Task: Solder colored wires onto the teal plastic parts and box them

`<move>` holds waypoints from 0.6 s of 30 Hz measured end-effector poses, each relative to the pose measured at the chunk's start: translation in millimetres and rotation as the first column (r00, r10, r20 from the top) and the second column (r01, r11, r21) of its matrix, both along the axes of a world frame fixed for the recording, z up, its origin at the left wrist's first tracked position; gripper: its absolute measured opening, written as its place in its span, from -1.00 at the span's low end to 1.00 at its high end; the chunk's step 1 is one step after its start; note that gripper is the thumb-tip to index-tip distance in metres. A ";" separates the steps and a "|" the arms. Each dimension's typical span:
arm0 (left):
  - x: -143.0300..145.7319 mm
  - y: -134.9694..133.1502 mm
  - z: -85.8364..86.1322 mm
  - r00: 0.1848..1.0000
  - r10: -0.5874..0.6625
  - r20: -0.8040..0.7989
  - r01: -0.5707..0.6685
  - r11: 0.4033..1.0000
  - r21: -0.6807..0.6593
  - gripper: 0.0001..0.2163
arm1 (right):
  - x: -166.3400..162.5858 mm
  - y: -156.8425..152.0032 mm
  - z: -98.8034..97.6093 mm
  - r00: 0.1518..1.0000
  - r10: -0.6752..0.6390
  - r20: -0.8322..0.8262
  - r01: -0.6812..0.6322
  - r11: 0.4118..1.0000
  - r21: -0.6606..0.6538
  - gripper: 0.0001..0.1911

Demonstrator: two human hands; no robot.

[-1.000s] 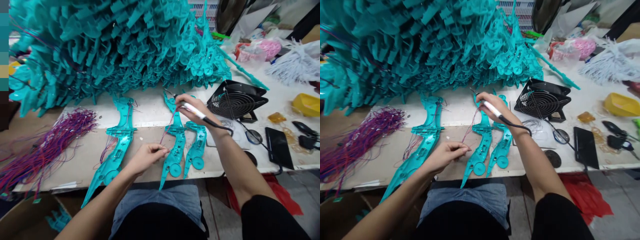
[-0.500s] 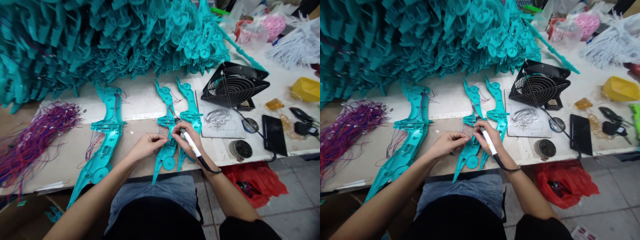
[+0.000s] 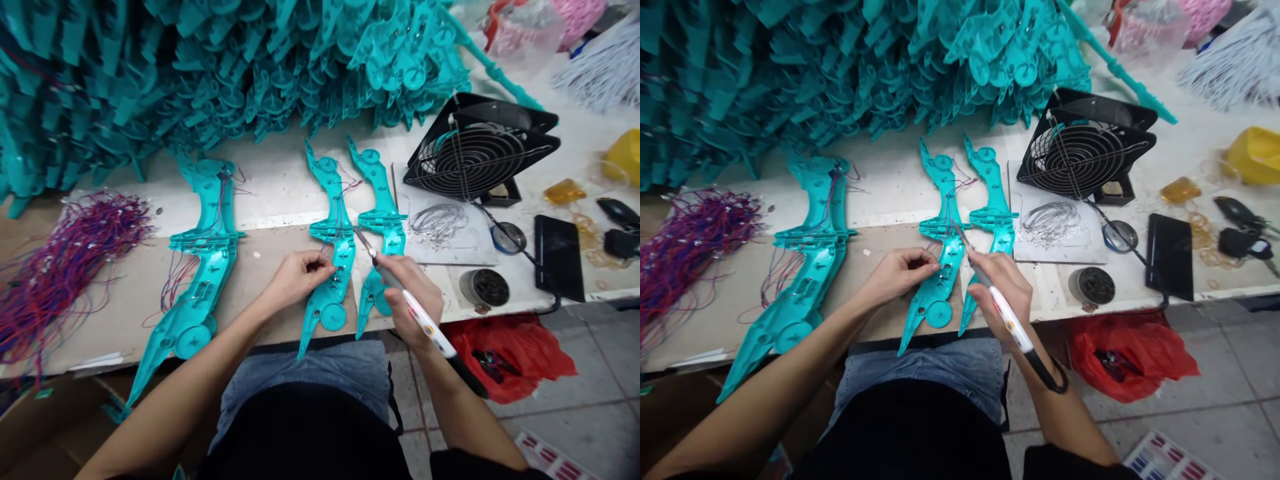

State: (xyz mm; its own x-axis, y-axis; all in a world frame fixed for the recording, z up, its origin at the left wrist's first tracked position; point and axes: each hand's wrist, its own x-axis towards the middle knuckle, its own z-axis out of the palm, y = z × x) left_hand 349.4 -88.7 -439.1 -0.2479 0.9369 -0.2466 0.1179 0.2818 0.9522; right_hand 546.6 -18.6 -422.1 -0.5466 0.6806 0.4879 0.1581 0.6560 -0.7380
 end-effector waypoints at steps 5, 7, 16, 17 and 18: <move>-9.3 -6.8 -1.5 0.997 -0.070 -0.032 0.068 0.996 -0.052 -0.86 | 19.2 -26.9 -10.4 0.989 0.014 -0.147 -0.017 1.000 -0.020 -0.77; -12.3 -9.1 -2.6 0.995 -0.093 -0.041 0.090 0.994 -0.067 -0.85 | 19.9 -33.8 -14.9 0.990 0.022 -0.141 -0.022 1.000 -0.001 -0.73; -12.4 -9.1 -5.6 0.990 -0.137 -0.045 0.134 0.989 -0.055 -0.86 | 17.2 -38.9 -24.7 0.995 0.067 -0.069 -0.062 0.995 0.084 -0.71; -12.3 -9.1 -5.7 0.990 -0.135 -0.043 0.133 0.990 -0.052 -0.87 | 17.3 -39.2 -25.4 0.995 0.073 -0.065 -0.066 0.994 0.092 -0.70; -12.3 -9.1 -5.9 0.990 -0.134 -0.042 0.132 0.990 -0.048 -0.87 | 17.5 -39.4 -26.1 0.995 0.079 -0.060 -0.073 0.992 0.103 -0.70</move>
State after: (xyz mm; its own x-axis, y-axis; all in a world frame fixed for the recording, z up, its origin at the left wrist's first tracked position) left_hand 337.1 -97.8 -445.0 -0.1333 0.9505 -0.2807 0.1999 0.3032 0.9317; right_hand 564.1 -58.0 -448.2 -0.5607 0.5838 0.5872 0.0597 0.7358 -0.6746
